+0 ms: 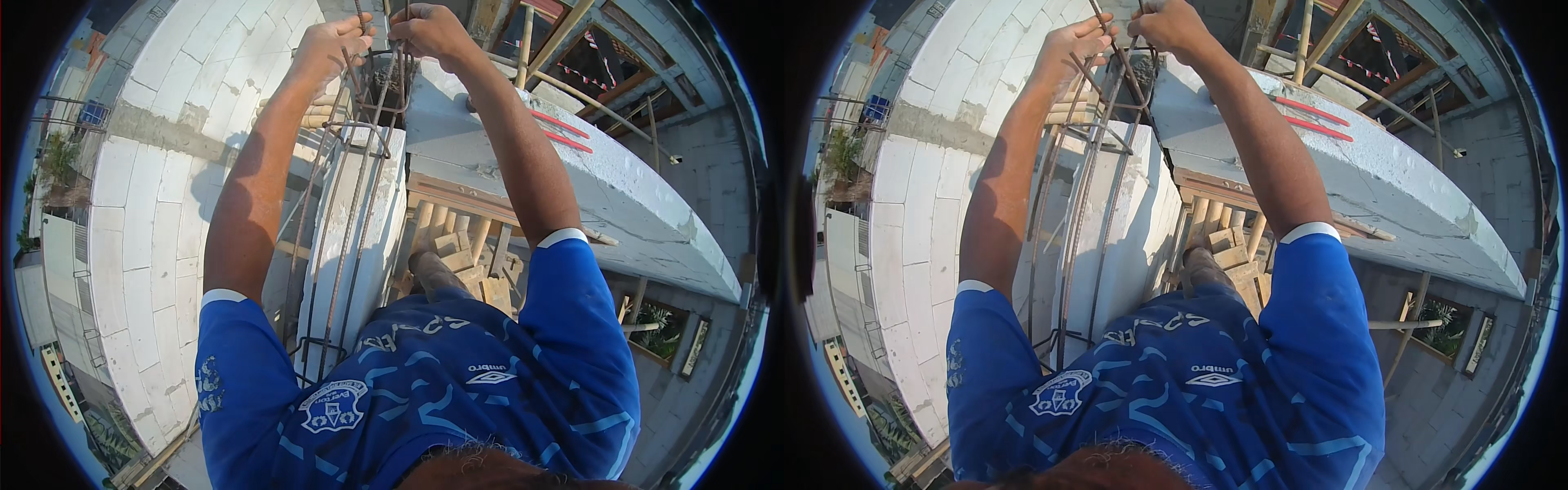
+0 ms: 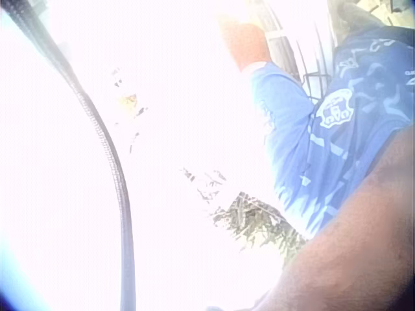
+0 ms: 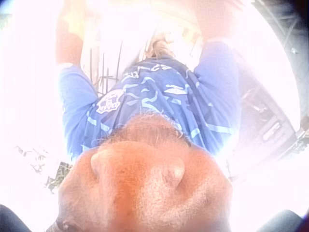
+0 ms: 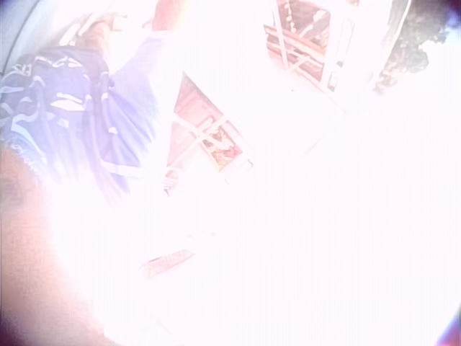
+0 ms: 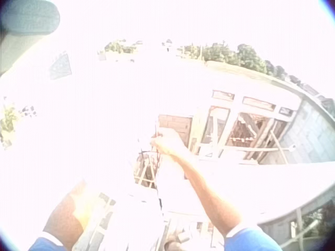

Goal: The person positions a steel rebar cage onto the top of a wall, cuts pieces of binding wire using pincers, and secures the rebar cage to the column reinforcement by tying and twisting the wire with pincers.

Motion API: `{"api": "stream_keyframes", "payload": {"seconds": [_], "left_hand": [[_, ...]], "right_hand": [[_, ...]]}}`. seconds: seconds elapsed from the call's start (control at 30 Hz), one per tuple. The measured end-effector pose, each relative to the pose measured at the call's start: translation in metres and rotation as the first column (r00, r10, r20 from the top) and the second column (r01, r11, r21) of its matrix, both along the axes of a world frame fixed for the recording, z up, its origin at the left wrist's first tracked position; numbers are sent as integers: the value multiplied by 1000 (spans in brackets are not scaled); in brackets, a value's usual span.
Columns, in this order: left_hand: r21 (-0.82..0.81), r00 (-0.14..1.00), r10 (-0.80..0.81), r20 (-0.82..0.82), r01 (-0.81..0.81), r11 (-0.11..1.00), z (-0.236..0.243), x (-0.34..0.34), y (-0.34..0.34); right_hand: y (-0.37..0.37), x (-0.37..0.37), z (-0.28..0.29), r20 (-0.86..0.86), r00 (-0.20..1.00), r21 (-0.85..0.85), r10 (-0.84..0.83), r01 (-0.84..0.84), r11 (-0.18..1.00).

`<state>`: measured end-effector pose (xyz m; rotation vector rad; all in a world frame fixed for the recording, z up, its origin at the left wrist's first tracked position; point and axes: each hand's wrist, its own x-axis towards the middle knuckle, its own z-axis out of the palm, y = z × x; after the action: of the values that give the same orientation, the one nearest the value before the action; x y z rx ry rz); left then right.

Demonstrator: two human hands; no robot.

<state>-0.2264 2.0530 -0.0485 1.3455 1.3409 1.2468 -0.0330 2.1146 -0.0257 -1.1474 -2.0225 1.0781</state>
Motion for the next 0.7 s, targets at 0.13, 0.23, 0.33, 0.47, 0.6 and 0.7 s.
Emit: {"api": "stream_keyframes", "payload": {"seconds": [0.13, 0.23, 0.33, 0.47, 0.6, 0.7], "left_hand": [[14, 999, -33, 7, 33, 999, -6, -4, 3], [-17, 997, -70, -24, 69, 997, -2, -7, 6], [-40, 995, -97, -33, 95, 995, 1, -12, 6], [-63, 990, -102, -99, 96, 993, 7, -12, 3], [-69, 991, -100, -86, 94, 993, 10, -13, 3], [-66, 992, -96, -81, 91, 994, 7, -16, 4]], "right_hand": [[-3, -4, 4, 67, 998, -11, 20, -19, 1000], [26, -13, -28, -289, 955, -166, 71, -123, 978], [33, -14, -34, -215, 972, -121, 97, -125, 985], [31, -4, -27, -236, 967, -82, 92, -114, 990], [6, 29, -6, -211, 977, -18, 41, -46, 999], [3, 60, 3, -161, 987, -11, -31, 29, 1000]]}}
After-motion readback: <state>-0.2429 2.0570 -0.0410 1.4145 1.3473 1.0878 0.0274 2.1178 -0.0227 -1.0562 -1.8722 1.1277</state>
